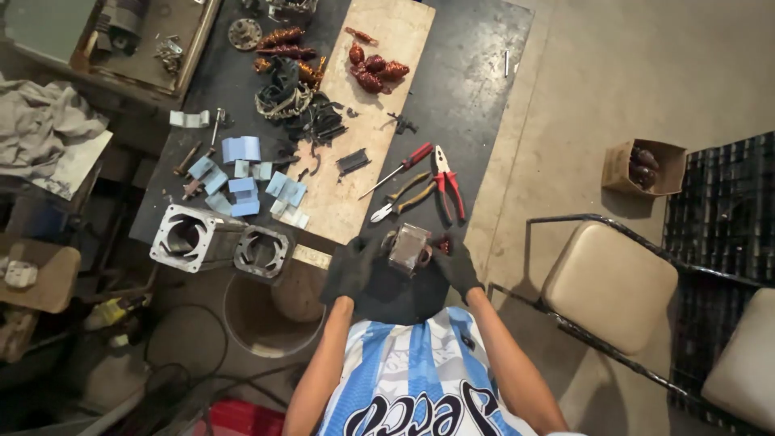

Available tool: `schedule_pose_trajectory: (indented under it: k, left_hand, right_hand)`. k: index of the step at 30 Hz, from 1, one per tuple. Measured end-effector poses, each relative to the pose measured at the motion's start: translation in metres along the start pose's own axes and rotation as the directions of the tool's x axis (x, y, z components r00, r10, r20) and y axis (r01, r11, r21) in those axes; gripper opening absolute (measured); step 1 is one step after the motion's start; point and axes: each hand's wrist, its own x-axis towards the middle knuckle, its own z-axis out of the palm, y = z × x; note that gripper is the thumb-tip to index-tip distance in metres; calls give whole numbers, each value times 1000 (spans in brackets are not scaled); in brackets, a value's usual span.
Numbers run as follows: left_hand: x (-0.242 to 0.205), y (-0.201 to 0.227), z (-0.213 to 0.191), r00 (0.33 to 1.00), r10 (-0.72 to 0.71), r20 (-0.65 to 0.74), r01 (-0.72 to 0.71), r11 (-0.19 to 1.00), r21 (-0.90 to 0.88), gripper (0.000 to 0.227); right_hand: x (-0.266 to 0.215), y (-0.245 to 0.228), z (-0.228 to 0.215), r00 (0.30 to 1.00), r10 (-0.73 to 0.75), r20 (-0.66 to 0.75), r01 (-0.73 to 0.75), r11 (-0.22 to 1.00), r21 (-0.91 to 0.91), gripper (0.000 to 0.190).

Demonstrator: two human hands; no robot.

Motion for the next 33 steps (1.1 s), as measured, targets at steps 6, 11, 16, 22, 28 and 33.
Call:
schedule_pose_trajectory:
  k: [6, 11, 16, 22, 28, 33]
  left_hand:
    - [27, -37, 4, 992, -46, -120, 80, 952, 295, 66]
    - [58, -36, 42, 996, -87, -18, 86, 996, -19, 65]
    - [77, -37, 37, 998, 41, 54, -49, 988, 149, 54]
    - [94, -32, 30, 982, 115, 151, -133, 985, 114, 41]
    - [95, -44, 27, 986, 106, 131, -112, 993, 33, 42]
    - [95, -32, 26, 983, 113, 144, -131, 984, 121, 37]
  right_hand:
    - [-2, 9, -14, 1000, 25, -16, -26, 999, -34, 45]
    - [-51, 24, -66, 998, 16, -56, -9, 990, 138, 31]
    - [-56, 48, -74, 996, 36, -83, -44, 995, -93, 39]
    - [-67, 2, -50, 989, 125, -76, -113, 982, 150, 29]
    - [-76, 0, -55, 984, 166, -56, -146, 954, 263, 28]
    - [-102, -8, -49, 990, 138, 4, -135, 963, 232, 26]
